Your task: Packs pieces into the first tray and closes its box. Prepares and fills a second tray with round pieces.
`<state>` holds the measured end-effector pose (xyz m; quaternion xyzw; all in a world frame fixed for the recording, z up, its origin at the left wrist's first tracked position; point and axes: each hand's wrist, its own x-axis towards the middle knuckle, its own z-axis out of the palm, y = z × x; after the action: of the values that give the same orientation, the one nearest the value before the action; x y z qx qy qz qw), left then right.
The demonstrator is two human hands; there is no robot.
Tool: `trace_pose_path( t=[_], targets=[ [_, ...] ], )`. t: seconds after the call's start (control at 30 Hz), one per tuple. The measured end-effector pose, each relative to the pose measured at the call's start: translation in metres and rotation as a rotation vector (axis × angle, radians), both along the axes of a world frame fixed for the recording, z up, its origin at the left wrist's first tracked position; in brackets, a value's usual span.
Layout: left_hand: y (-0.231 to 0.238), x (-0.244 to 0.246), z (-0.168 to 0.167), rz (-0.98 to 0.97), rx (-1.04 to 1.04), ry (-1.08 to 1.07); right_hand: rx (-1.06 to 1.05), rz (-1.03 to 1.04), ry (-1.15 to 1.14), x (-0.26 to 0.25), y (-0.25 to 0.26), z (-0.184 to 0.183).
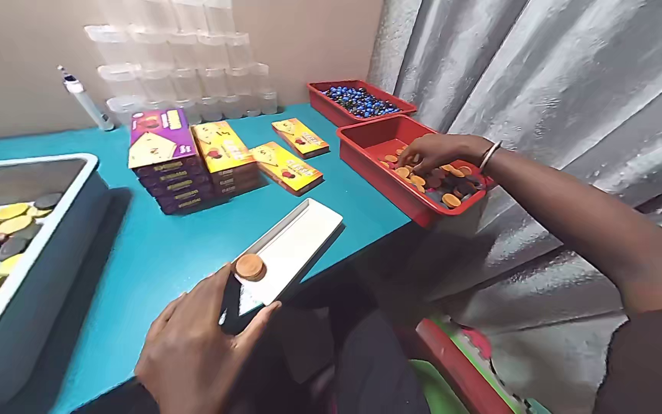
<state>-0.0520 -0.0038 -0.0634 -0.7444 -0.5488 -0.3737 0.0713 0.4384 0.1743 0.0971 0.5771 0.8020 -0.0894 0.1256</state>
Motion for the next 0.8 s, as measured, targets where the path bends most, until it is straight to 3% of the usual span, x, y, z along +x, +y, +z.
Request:
trace_pose_path(
  t=[0.1, 0.2, 0.3, 0.43, 0.53, 0.8],
  targets=[
    [-0.001, 0.004, -0.003, 0.058, 0.044, -0.034, 0.346, 0.113, -0.002, -0.034, 0.003, 0.015],
    [0.0, 0.004, -0.001, 0.068, 0.059, -0.038, 0.595, 0.206, 0.23, -0.131, -0.028, 0.022],
    [0.001, 0.006, -0.001, 0.054, 0.061, -0.038, 0.492, 0.307, 0.421, -0.216, -0.075, -0.007],
    [0.002, 0.005, -0.001, 0.067, 0.062, -0.024, 0.368, 0.424, 0.394, -0.273, -0.105, -0.058],
    [0.001, 0.007, -0.003, 0.081, 0.084, -0.033, 0.354, 0.395, 0.38, -0.285, -0.114, -0.076],
    [0.001, 0.006, -0.003, 0.073, 0.063, -0.029, 0.412, 0.371, 0.493, -0.294, -0.111, -0.081]
  ],
)
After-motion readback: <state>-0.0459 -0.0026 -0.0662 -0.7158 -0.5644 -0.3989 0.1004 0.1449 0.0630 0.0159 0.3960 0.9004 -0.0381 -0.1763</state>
